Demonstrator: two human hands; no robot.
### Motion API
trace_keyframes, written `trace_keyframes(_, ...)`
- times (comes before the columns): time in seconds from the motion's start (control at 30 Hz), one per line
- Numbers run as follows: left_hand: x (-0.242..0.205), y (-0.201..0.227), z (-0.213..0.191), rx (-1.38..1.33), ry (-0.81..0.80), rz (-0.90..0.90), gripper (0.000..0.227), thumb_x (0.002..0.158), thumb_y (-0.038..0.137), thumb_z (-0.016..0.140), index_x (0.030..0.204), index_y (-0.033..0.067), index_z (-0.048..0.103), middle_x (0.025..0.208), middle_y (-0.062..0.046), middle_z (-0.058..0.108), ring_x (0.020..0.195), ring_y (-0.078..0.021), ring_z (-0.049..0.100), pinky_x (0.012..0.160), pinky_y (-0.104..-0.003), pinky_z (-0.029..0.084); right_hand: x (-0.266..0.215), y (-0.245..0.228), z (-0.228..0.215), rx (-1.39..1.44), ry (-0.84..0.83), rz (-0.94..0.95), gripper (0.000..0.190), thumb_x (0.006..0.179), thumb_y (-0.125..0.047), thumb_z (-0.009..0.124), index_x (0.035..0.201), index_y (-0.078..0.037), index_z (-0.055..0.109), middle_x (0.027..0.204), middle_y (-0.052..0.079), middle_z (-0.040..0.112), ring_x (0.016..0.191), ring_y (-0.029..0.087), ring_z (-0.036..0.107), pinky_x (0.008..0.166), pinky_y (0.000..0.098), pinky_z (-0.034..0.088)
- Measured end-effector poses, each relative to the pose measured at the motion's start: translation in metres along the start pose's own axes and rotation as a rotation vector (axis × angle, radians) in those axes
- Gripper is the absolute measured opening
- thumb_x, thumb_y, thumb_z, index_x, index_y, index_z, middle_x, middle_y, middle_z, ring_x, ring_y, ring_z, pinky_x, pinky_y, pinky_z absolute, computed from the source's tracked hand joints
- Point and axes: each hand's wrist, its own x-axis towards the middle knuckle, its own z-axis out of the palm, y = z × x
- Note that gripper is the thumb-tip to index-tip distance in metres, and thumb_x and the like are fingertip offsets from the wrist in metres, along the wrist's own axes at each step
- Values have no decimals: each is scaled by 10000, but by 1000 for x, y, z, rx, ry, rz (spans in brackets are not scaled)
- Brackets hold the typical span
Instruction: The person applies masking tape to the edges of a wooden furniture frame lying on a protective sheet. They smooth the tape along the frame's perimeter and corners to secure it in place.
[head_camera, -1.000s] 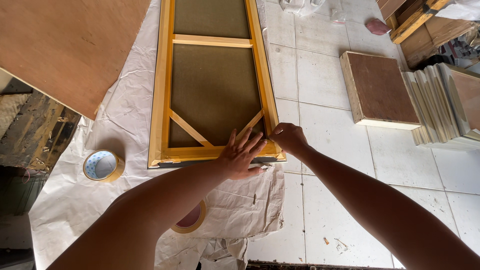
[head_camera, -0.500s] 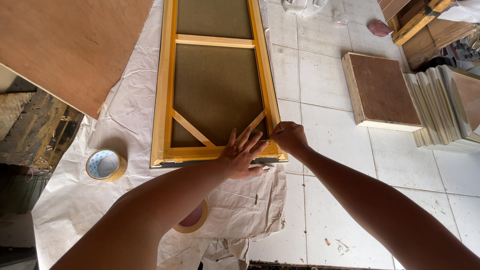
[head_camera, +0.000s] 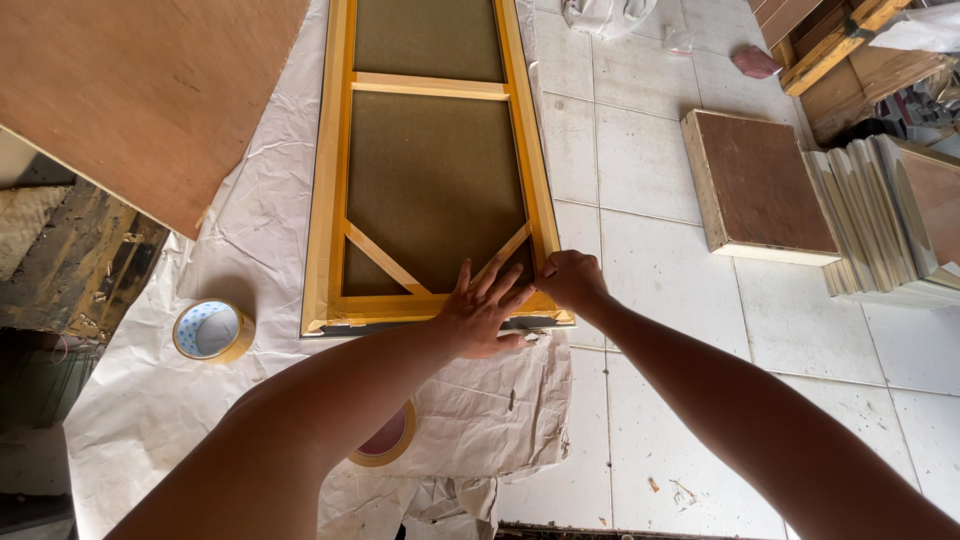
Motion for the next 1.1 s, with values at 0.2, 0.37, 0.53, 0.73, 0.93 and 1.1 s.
trace_keyframes(0.2, -6, -4, -14, -62, -2, -30, 894, 1046, 769, 417, 1771, 249, 364, 1869, -140, 199, 1726, -460, 99, 1263, -800, 204, -26, -3, -20, 117, -34, 198, 305, 868, -299, 863, 1104, -107, 844, 1048, 213, 802, 774, 346, 837, 641, 360, 704)
trace_keyframes(0.37, -41, -25, -29, -79, 45, -54, 885, 1063, 717, 474, 1767, 192, 364, 1856, -126, 213, 1712, -443, 156, 1279, -782, 236, -69, 5, -4, 116, -429, 1, 357, 1072, -336, 727, 1259, -38, 791, 1160, 256, 816, 1125, 420, 797, 859, 508, 726)
trace_keyframes(0.53, -94, -55, -25, 23, 121, -105, 844, 1102, 684, 449, 1771, 183, 335, 1818, -87, 251, 1684, -407, 219, 1278, -745, 272, -86, -34, 25, -539, -432, -298, 419, 1081, -461, 620, 1276, -152, 825, 1247, 144, 856, 1220, 443, 785, 1041, 628, 632)
trace_keyframes(0.73, -153, -84, -27, 41, 41, -169, 755, 1167, 619, 396, 1764, 167, 302, 1810, -81, 232, 1674, -385, 235, 1295, -709, 283, -103, -120, 81, -161, -426, -535, 241, 1002, -334, 670, 1148, -214, 819, 1142, 104, 863, 1142, 436, 792, 933, 589, 655)
trace_keyframes(0.93, -209, -109, -26, 5, -30, -283, 711, 1168, 533, 413, 1785, 209, 273, 1834, -34, 253, 1673, -376, 305, 1332, -698, 262, -119, -165, 114, -294, -444, -1155, 157, 995, -115, 651, 1055, -153, 791, 1103, 120, 784, 1124, 399, 752, 923, 540, 651)
trace_keyframes(1.1, -247, -112, -33, 97, -31, -204, 548, 1140, 453, 547, 1635, 228, 479, 1715, -20, 379, 1650, -336, 316, 1315, -661, 315, -118, -173, 113, -312, -485, -1416, 167, 989, -91, 614, 911, -201, 712, 886, -15, 673, 934, 295, 735, 772, 461, 633)
